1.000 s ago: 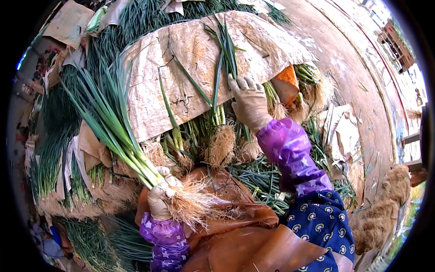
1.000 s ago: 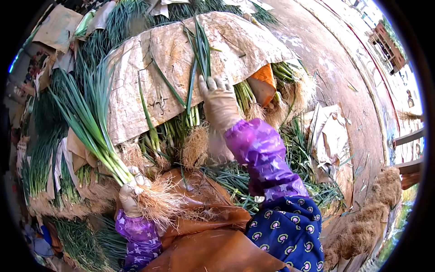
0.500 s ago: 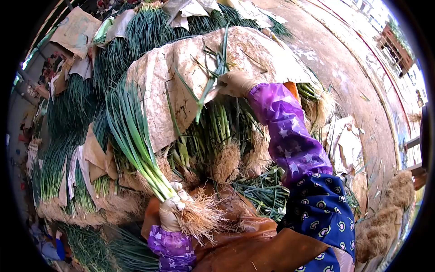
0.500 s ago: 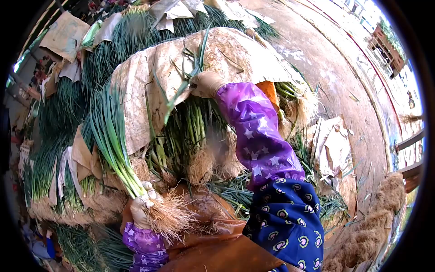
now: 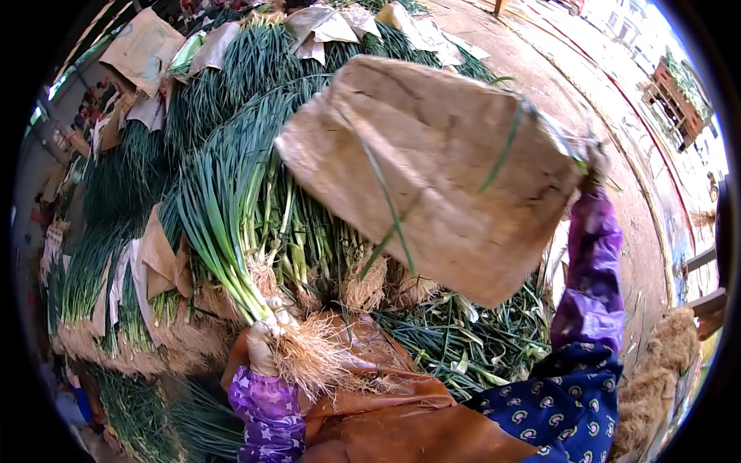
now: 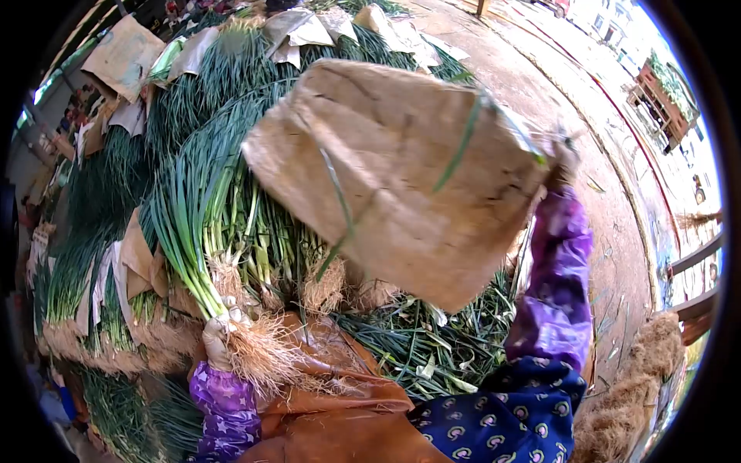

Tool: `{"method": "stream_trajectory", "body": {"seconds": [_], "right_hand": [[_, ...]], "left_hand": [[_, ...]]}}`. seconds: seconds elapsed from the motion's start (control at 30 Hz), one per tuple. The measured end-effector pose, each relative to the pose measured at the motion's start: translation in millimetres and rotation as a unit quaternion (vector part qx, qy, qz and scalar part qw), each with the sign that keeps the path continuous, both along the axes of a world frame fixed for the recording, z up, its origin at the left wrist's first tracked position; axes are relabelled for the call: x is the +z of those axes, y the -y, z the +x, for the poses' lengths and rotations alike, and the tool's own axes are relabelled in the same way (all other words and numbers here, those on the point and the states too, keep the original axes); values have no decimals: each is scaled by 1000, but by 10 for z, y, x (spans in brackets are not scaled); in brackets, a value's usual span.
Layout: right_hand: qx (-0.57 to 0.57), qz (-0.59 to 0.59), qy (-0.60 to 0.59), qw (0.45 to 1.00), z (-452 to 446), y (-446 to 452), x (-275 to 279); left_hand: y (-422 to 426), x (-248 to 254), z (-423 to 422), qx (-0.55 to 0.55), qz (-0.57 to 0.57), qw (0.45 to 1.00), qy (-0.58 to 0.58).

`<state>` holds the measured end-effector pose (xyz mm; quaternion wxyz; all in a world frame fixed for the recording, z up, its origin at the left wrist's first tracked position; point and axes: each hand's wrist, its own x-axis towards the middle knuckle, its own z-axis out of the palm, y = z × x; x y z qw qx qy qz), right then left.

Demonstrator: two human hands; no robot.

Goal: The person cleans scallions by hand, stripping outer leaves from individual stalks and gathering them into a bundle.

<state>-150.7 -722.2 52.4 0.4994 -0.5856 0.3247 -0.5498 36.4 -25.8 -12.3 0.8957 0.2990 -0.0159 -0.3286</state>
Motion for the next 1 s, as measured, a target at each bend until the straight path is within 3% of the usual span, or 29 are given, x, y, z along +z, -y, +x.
{"method": "stream_trajectory", "body": {"seconds": [0.17, 0.2, 0.43, 0.5, 0.57, 0.63, 0.67, 0.77, 0.83, 0.87, 0.9, 0.93, 1.0], "right_hand": [[-159, 32, -94, 982, -1372, 273, -159], [-183, 35, -109, 977, -1611, 312, -209], [-285, 39, -224, 931, -2669, 421, -586], [-310, 39, -266, 912, -2824, 422, -743], [-340, 40, -328, 880, -2924, 371, -949], [-370, 51, -402, 836, -3003, 241, -1225], [-375, 63, -436, 816, -2987, 151, -1377], [-313, 106, -522, 786, -2724, -214, -2066], [-251, 131, -506, 815, -2435, -538, -2550], [-237, 218, -495, 807, -2427, -290, -3280], [-219, 233, -477, 819, -2186, -634, -2870], [-214, 264, -457, 822, -2152, -553, -3109], [-175, 223, -466, 838, -2103, -661, -3011]], "left_hand": [[-28, -24, 10, -36, 42, 998, -15], [25, -126, 38, -23, -5, 1000, -9], [124, -140, 99, -41, 59, 997, 9], [-117, -461, 261, 34, 171, 984, 32], [67, -292, 151, 41, 251, 963, 93], [230, -147, 41, 65, 248, 964, 75], [116, -237, 116, 22, 204, 977, 61], [59, -226, 97, 48, 266, 960, 71], [-111, -348, 185, 41, 269, 957, 97], [-85, -338, 167, 40, 275, 956, 96], [-26, -281, 121, 46, 285, 954, 83], [16, -219, 61, 55, 295, 951, 69], [199, -90, -30, 59, 296, 951, 65]]}}
